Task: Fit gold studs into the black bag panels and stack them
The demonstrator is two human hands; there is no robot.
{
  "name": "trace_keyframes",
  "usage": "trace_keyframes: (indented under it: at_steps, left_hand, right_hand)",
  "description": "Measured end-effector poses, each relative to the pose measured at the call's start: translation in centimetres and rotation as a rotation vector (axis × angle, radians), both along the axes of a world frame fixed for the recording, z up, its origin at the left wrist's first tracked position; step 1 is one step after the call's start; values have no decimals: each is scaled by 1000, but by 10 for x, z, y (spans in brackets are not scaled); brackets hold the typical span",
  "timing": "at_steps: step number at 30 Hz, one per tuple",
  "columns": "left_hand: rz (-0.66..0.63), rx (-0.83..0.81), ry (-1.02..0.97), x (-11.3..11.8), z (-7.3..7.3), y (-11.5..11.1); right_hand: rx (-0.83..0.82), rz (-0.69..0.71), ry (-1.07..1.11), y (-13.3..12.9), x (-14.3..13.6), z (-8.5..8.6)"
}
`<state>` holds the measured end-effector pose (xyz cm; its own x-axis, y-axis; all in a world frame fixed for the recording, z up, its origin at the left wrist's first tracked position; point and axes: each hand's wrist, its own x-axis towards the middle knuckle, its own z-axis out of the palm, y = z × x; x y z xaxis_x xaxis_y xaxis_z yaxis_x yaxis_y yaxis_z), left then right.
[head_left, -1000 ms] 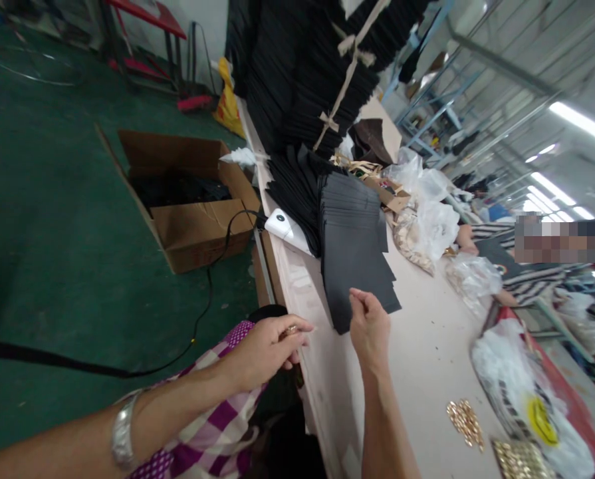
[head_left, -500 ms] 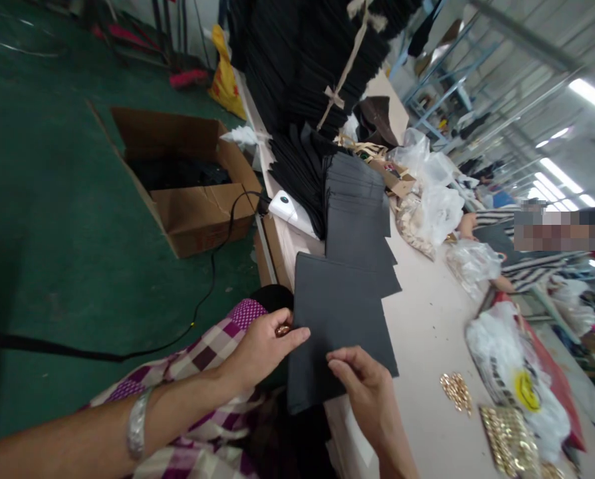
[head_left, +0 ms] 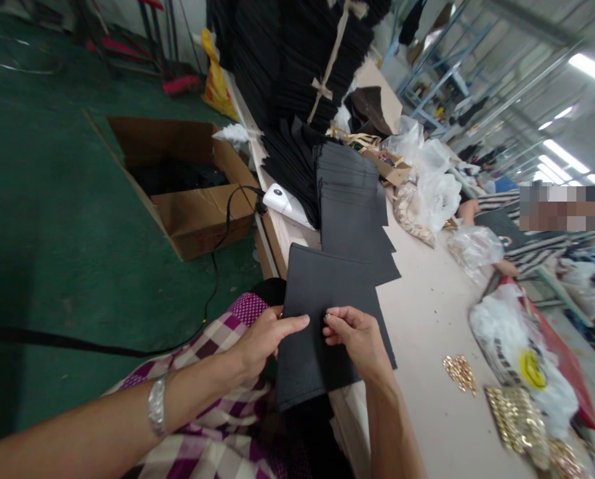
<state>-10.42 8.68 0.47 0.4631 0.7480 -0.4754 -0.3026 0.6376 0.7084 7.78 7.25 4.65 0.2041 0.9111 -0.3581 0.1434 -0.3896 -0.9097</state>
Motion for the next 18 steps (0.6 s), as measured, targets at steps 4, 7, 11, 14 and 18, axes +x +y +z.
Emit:
trace_keyframes:
  at_steps: [4, 7, 11, 14, 18]
  left_hand:
    - [9, -8, 9, 2, -5, -1]
    - [4, -1, 11, 1, -7, -1]
    - [-3, 21, 0, 1, -6, -1]
    - [-21, 47, -27, 0, -4, -2]
    - [-135, 218, -14, -2, 11, -5]
  right_hand:
    - [-17, 39, -35, 5, 0, 1]
    - [-13, 49, -32, 6, -2, 3]
    - [3, 64, -17, 4, -1, 2]
    - [25, 43, 13, 3, -2, -1]
    - [67, -36, 50, -4, -3, 4]
